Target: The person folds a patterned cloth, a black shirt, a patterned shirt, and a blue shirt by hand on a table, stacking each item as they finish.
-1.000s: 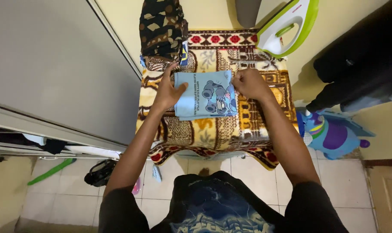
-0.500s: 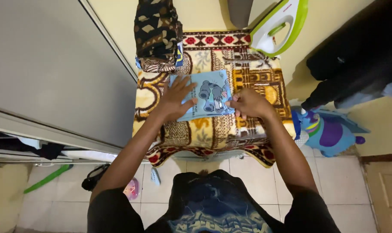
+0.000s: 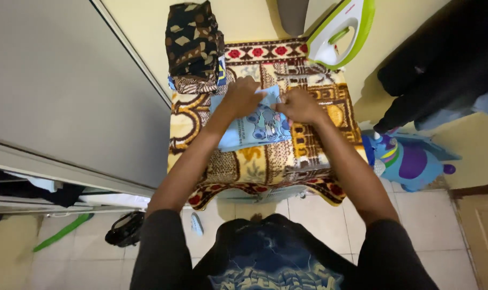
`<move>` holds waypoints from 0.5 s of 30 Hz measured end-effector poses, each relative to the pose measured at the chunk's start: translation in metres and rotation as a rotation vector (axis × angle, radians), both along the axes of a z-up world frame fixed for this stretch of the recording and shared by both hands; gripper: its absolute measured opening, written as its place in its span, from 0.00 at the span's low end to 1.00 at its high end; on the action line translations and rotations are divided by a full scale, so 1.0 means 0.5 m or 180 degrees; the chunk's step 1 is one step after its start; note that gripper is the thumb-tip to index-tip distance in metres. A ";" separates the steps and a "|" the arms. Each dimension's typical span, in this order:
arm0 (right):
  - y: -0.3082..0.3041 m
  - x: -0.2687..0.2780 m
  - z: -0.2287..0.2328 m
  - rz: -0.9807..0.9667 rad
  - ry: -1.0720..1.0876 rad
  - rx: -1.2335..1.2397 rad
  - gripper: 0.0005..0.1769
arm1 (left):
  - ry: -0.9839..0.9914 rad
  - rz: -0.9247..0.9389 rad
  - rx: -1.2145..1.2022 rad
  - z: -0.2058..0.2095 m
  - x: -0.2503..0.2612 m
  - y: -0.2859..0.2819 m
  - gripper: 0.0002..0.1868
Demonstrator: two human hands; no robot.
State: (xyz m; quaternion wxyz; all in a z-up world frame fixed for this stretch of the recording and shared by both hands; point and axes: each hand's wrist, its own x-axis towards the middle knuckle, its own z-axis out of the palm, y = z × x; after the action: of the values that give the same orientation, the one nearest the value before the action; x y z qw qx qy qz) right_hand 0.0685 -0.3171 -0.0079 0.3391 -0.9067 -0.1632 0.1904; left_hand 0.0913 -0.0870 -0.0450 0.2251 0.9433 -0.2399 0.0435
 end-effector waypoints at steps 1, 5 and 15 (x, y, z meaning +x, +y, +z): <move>-0.004 -0.003 -0.014 -0.0004 -0.0029 -0.0009 0.22 | -0.0029 -0.0004 -0.0009 -0.010 0.030 -0.003 0.25; -0.011 -0.027 -0.023 -0.0438 0.0227 0.1066 0.15 | 0.0297 -0.0593 -0.0550 -0.027 0.115 -0.025 0.24; -0.012 -0.079 0.124 -0.0790 -0.0068 0.0598 0.14 | 0.0155 -0.0412 -0.1792 0.203 0.081 0.014 0.14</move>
State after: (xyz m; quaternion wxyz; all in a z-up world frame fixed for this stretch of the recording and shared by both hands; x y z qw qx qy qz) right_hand 0.0289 -0.3233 0.0540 0.4416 -0.8862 -0.0706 0.1212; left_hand 0.1319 -0.0801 0.0564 0.4861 0.8272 -0.2727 0.0712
